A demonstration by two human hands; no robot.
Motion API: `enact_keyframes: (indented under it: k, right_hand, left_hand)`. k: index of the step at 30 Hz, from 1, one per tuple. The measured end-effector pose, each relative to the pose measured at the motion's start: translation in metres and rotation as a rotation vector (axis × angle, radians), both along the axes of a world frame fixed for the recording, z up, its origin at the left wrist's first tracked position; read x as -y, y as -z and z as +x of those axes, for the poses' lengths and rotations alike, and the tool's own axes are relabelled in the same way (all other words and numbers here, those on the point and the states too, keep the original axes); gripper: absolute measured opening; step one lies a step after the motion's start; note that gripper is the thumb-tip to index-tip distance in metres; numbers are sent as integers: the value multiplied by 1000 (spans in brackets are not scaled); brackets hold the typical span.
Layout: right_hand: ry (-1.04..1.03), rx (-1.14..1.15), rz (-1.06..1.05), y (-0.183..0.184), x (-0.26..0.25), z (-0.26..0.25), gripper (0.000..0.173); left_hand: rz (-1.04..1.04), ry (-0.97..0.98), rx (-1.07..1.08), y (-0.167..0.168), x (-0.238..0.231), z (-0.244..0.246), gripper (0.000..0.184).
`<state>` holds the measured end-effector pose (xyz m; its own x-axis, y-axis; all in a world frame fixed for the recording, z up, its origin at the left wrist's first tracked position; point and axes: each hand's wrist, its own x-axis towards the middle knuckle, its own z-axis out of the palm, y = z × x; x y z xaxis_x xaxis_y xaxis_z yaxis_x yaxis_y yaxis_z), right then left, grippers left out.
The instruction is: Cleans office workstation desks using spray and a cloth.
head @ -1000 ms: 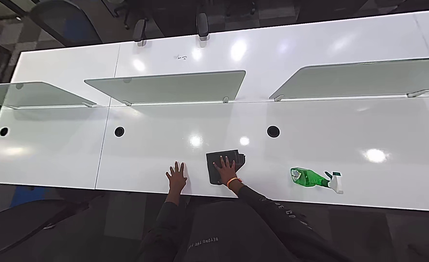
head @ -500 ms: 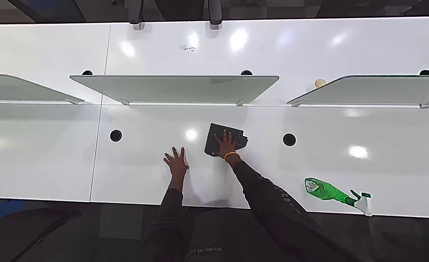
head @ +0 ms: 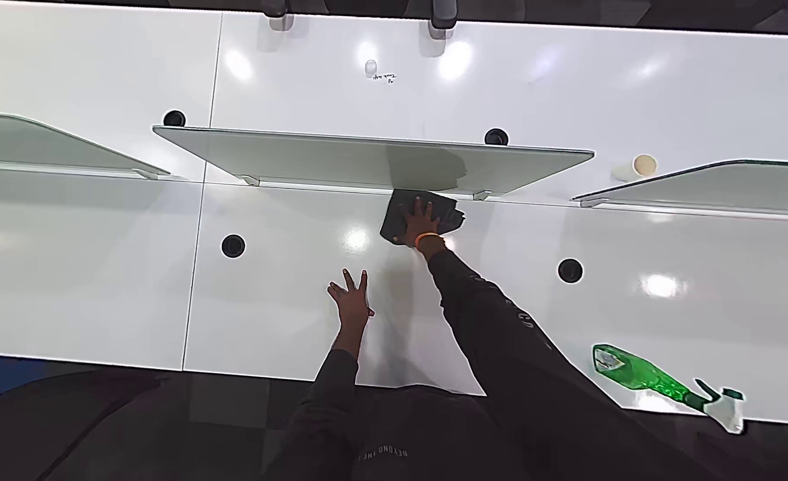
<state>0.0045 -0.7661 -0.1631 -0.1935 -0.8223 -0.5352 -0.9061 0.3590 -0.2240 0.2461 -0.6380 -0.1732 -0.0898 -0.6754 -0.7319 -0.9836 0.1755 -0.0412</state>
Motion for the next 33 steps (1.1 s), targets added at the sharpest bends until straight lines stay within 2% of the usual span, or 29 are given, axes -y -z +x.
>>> enact_keyframes:
  k: [4,7,9,13,16,19,21,24,30,33]
  right_hand:
    - [-188,5,65,0,12,59,107]
    - [-205,-8,59,6,15,55,107]
    - [-145,-4,14,2,12,31,107]
    - [115,-24,-48,-1,-3,-37,106]
    - [252,-97,15,0,-14,-93,106]
    - [278,-135,106,-1,-18,-113,111]
    - [297,-132,92,1,-20,-102,111]
    - [289,-86,68,1,-25,-56,107]
    - [-88,33,96,1,-41,69,96]
    - [-232,62,161,-1,-48,84,94]
  left_hand:
    - [-9,-16,-12,0,0,1,131]
    - [-10,-20,-17,2,0,2,132]
    - [-9,-18,-21,2,0,1,131]
    - [-19,-30,-31,3,-2,3,132]
    - [-18,-33,-35,4,-1,1,133]
    - [-17,-42,-33,4,0,2,132]
    - [-30,-44,-34,5,0,1,132]
    - [-52,-37,-33,6,-2,-1,135]
    - [-67,-21,-10,7,-3,-4,135]
    - [-54,-16,6,5,-2,-5,132]
